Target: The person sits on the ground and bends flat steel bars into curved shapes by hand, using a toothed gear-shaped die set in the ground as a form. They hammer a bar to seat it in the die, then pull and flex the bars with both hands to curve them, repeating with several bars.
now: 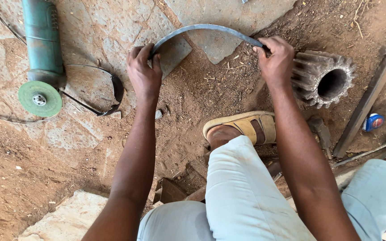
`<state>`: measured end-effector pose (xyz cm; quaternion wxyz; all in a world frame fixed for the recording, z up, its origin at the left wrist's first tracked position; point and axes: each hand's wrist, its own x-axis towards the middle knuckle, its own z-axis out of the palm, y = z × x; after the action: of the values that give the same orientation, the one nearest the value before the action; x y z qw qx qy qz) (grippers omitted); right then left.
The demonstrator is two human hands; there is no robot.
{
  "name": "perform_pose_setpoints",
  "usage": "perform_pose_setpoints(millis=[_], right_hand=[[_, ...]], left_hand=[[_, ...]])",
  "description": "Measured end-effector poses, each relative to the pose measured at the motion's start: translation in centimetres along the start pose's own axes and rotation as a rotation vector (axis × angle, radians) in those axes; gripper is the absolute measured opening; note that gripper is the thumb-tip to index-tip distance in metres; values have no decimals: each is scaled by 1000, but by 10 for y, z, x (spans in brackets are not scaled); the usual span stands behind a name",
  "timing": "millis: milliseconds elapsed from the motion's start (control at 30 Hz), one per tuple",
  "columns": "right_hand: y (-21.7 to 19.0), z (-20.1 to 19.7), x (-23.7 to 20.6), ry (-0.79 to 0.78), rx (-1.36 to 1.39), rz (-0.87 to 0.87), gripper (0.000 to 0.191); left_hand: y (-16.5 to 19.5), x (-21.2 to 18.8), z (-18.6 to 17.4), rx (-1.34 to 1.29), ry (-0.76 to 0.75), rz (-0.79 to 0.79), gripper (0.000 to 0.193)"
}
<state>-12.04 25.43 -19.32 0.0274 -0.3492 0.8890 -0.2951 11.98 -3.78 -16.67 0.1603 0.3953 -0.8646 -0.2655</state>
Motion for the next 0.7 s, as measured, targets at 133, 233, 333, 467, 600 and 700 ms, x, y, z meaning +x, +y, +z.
perform_pose_setpoints(millis=[133, 233, 333, 467, 600, 700], right_hand=[[-2, -3, 1, -19, -23, -33, 17], [1, 1, 1, -36, 8, 39, 15], [4, 5, 1, -14, 19, -3, 11], [2, 6, 1, -22, 19, 20, 10], [-12, -3, 4, -46, 44, 12, 13], [-23, -9, 8, -51, 39, -9, 16]], left_hand=[[-4, -1, 3, -15, 21, 18, 24], [-8, 0, 7, 25, 55, 35, 22], [-13, 0, 11, 36, 46, 26, 19], [-17, 0, 13, 31, 26, 12, 20], [-17, -1, 10, 31, 59, 25, 21], [-17, -3, 9, 82, 102, 72, 24]])
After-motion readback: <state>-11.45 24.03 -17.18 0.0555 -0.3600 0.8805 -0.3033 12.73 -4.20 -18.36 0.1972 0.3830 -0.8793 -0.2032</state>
